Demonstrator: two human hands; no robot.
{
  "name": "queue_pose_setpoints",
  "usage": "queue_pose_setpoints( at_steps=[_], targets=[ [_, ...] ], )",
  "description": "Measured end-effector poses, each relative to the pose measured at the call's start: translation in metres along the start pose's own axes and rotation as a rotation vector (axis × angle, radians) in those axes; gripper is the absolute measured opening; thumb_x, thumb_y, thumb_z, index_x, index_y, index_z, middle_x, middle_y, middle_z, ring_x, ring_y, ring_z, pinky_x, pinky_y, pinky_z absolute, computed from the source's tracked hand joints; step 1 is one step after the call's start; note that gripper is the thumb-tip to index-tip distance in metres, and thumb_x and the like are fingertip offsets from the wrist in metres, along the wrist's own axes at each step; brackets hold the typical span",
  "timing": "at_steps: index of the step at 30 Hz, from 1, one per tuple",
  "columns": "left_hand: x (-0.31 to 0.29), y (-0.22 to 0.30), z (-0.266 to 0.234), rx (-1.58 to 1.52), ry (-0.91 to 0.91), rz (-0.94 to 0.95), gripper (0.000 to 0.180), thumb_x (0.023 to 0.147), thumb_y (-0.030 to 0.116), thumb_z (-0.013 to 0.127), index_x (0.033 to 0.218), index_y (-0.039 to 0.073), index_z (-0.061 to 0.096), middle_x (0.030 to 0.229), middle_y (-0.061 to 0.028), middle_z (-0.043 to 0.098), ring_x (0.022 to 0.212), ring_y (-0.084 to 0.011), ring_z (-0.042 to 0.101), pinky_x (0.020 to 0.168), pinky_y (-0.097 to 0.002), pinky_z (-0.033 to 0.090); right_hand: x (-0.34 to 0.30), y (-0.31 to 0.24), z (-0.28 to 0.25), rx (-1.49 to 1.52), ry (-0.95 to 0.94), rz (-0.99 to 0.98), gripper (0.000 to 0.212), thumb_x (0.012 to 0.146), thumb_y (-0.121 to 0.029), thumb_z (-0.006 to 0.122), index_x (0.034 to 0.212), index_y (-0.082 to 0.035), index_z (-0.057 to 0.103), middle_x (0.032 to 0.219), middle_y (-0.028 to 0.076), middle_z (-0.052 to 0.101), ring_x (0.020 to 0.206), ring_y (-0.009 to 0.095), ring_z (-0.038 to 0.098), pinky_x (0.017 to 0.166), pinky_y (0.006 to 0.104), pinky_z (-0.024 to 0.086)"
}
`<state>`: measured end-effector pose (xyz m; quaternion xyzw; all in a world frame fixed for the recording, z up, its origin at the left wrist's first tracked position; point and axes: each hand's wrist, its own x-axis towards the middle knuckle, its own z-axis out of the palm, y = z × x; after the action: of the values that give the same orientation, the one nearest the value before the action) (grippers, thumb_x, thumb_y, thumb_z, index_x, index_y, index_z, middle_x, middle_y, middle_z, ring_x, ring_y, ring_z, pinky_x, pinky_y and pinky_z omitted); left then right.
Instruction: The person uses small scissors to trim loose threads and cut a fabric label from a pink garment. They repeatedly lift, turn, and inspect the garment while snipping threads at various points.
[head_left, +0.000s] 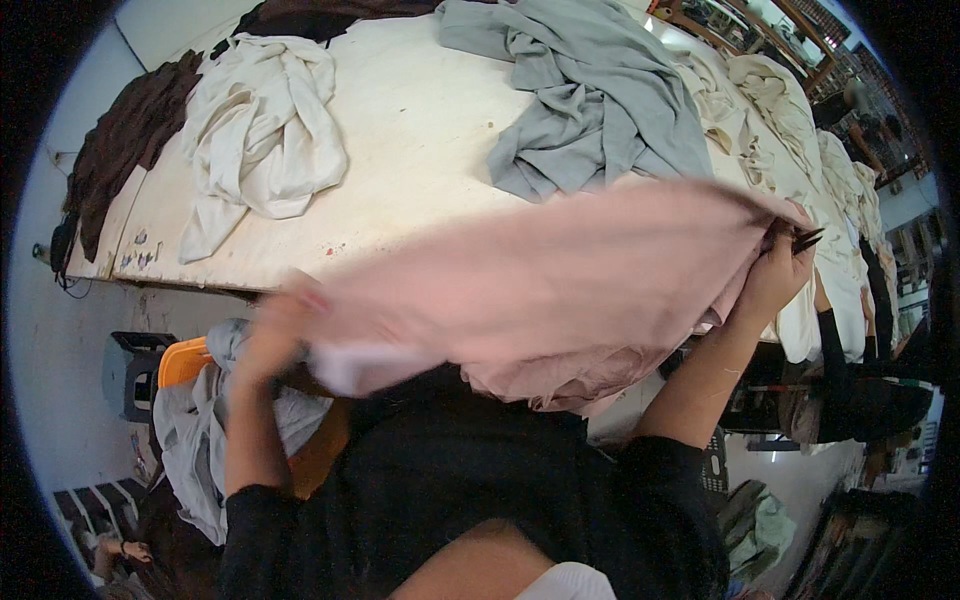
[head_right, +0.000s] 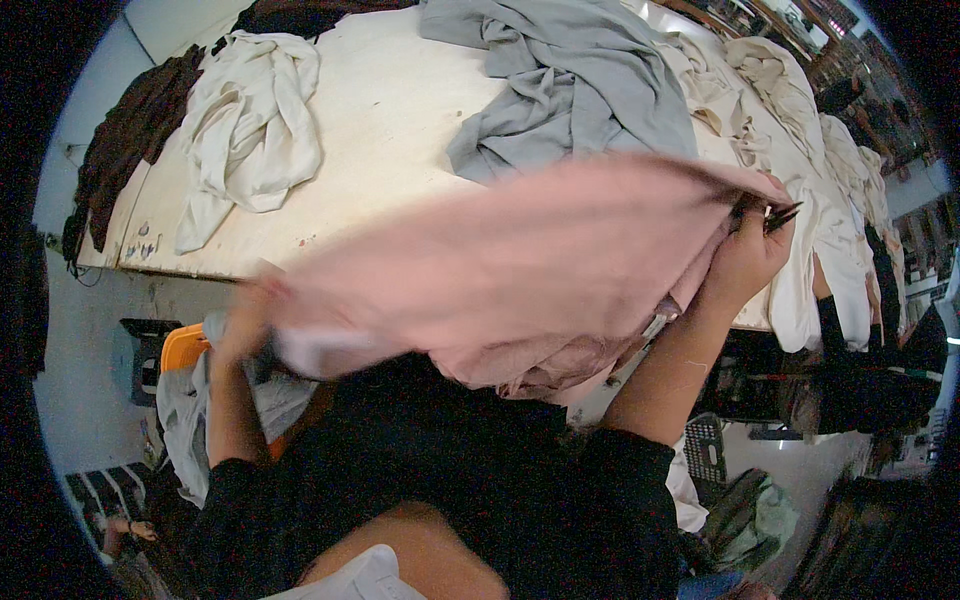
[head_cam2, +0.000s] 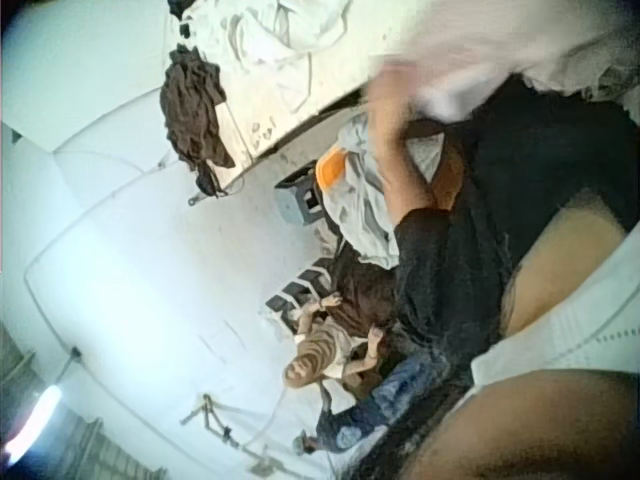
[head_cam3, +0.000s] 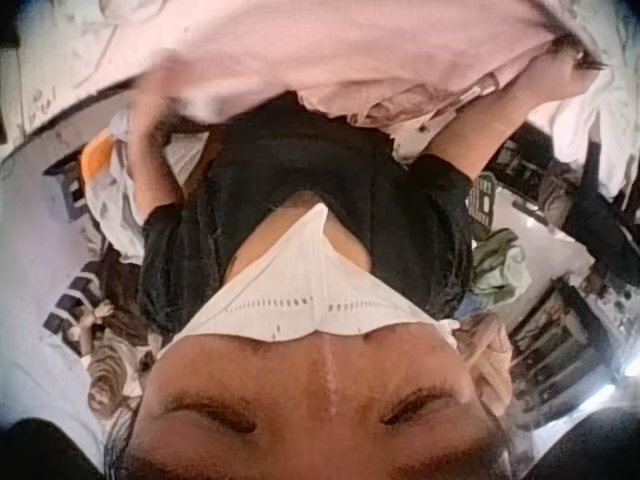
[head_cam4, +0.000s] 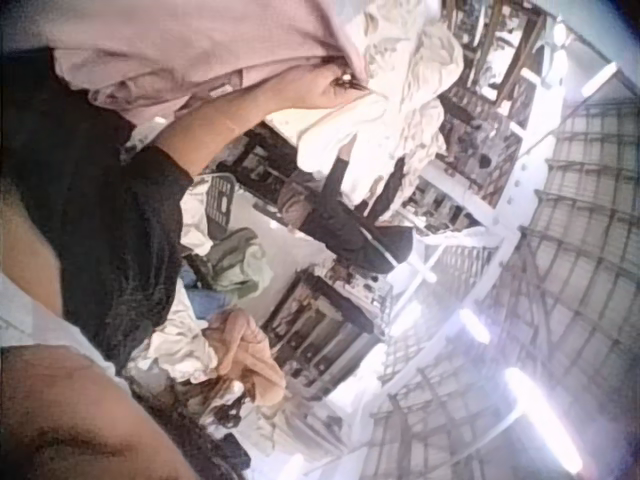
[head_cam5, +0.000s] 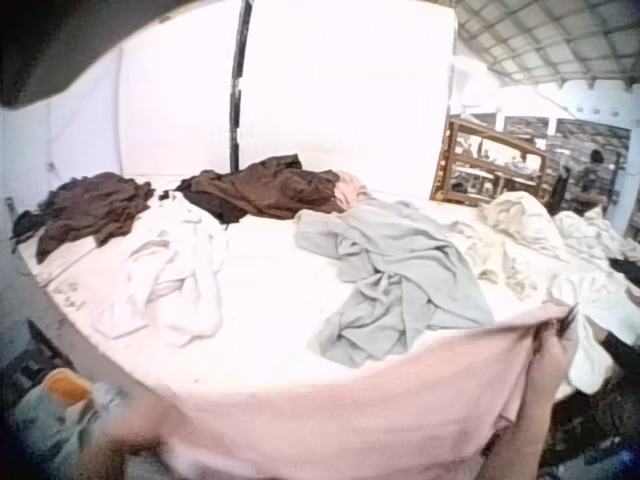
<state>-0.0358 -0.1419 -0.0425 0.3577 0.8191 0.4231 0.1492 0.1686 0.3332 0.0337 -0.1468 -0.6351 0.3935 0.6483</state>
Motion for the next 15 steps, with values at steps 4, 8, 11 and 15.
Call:
queue_pose_setpoints(
  at_steps=[4, 8, 11, 15],
  targets=[
    [-0.015, 0.055, -0.115, -0.235, 0.628, 0.309, 0.037, 0.077, 0.030, 0.076, 0.095, 0.005, 0.057, 0.075, 0.0013, 0.057, 0.067, -0.0096, 0.051, 0.061, -0.0236, 0.040, 0.013, -0.014, 0.007, -0.192, -0.031, -0.120, 0.023, 0.090, -0.001, 0.056, 0.112, 0.007, 0.057, 0.106, 0.011, 0.062, 0.095, 0.016, 0.058, 0.086, 0.0272, 0.045],
    [0.002, 0.078, -0.122, 0.561, -0.002, 0.184, 0.039, 0.053, 0.026, 0.085, 0.066, 0.002, 0.058, 0.063, -0.0111, 0.054, 0.063, -0.0226, 0.054, 0.060, -0.0306, 0.041, 0.067, -0.022, -0.010, -0.180, 0.147, -0.135, 0.023, 0.089, -0.001, 0.053, 0.109, 0.006, 0.061, 0.102, 0.011, 0.065, 0.091, 0.018, 0.060, 0.084, 0.0282, 0.046],
    [0.052, 0.067, -0.109, 0.562, -0.045, -0.104, 0.028, 0.065, 0.017, 0.075, 0.080, 0.000, 0.059, 0.070, -0.0117, 0.055, 0.067, -0.0214, 0.053, 0.063, -0.0361, 0.043, 0.106, -0.010, -0.004, -0.569, 0.059, -0.463, 0.029, 0.082, -0.006, 0.057, 0.110, -0.002, 0.064, 0.104, 0.013, 0.068, 0.095, 0.025, 0.064, 0.089, 0.0321, 0.046],
    [0.117, 0.086, -0.185, 0.974, 0.588, 0.203, 0.022, 0.074, 0.006, 0.060, 0.096, 0.002, 0.063, 0.092, -0.0167, 0.063, 0.086, -0.0351, 0.061, 0.075, -0.0398, 0.049, 0.168, -0.002, 0.034, -1.018, -0.035, -0.495, 0.030, 0.081, -0.017, 0.058, 0.106, -0.001, 0.064, 0.102, 0.021, 0.066, 0.091, 0.037, 0.064, 0.081, 0.0410, 0.049]
  ],
)
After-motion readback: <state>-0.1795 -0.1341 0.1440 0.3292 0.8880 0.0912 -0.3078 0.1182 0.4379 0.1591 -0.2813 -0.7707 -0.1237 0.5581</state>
